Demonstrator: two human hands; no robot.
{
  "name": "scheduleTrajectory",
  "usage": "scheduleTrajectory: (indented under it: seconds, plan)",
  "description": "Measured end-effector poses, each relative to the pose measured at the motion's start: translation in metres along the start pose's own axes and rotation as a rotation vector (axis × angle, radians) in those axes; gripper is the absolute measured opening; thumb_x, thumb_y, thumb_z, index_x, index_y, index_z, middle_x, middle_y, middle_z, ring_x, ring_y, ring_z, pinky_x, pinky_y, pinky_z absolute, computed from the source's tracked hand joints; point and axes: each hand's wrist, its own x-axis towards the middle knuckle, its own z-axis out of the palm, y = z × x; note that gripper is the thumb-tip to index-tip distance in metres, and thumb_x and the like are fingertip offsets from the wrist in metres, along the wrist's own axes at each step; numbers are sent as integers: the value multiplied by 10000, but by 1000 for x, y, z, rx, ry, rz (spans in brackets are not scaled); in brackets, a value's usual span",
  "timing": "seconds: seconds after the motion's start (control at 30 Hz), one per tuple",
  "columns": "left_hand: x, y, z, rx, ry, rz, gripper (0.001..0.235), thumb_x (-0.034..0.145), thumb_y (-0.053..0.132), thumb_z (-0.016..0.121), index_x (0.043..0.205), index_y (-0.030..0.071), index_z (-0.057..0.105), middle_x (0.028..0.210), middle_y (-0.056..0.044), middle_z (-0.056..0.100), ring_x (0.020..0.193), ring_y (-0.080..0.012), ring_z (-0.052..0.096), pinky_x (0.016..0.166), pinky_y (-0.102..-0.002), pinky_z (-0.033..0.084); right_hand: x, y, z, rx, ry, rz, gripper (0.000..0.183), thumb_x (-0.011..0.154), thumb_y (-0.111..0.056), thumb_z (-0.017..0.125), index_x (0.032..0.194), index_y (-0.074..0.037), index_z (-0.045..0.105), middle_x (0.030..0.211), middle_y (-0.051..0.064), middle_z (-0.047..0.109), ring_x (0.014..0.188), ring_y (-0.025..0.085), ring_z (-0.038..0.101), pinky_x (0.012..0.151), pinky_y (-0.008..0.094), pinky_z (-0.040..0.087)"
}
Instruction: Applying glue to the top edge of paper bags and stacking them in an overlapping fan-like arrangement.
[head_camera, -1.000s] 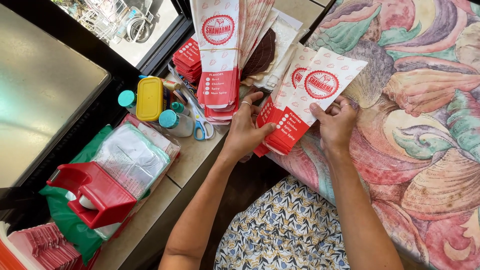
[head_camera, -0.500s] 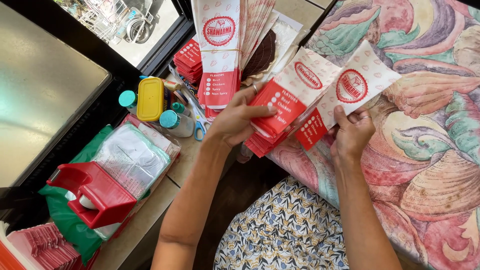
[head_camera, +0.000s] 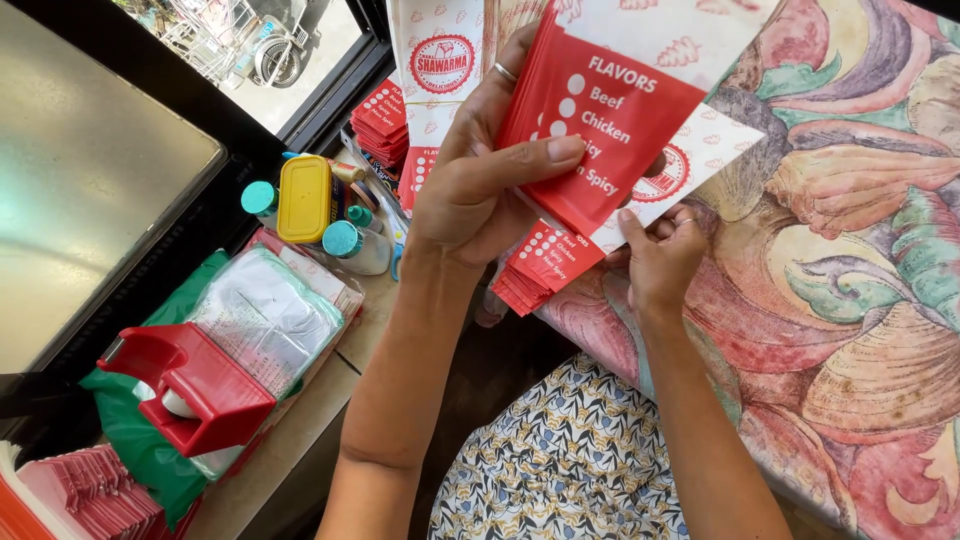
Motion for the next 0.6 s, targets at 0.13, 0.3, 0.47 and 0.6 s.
scheduleTrajectory:
  seconds: [0.13,0.3,0.47,0.6]
  plan:
    - [4,-12,0,26,41,-41,899,841,-145,771,1593,118,353,1400,-170,578,1189,-308,645,988,-466,613,-8,-18,11,-304,-45,-123,318,1023,22,575,1293,-29,417,1004,169,736,739,190,748,568,292,691]
    - [2,-45,-24,66,-24,-175,920,826,-100,818,1570,95,313,1301,-187,574,1151,-278,637,921,-429,643,20,49,-23,-743,67,-870,632,752,-127,960,1265,-14,609,1110,149,740,953,315,722,745,426,620]
    - [-10,-97,-82,242,-1,-74,851,717,-176,835,1461,39,483,1124,-232,714,1017,-335,733,823,-488,648,-19,-30,-31,537,-90,14,784,882,-746,433,1246,-92,665,1169,151,731,991,266,779,929,495,663]
    - [-23,-89,-104,372,26,-116,868,689,-166,850,1452,55,500,1109,-226,719,1001,-338,732,810,-484,649,-6,-28,-31,515,-91,-26,493,976,-436,654,1201,2,656,1079,168,751,951,281,790,853,461,682]
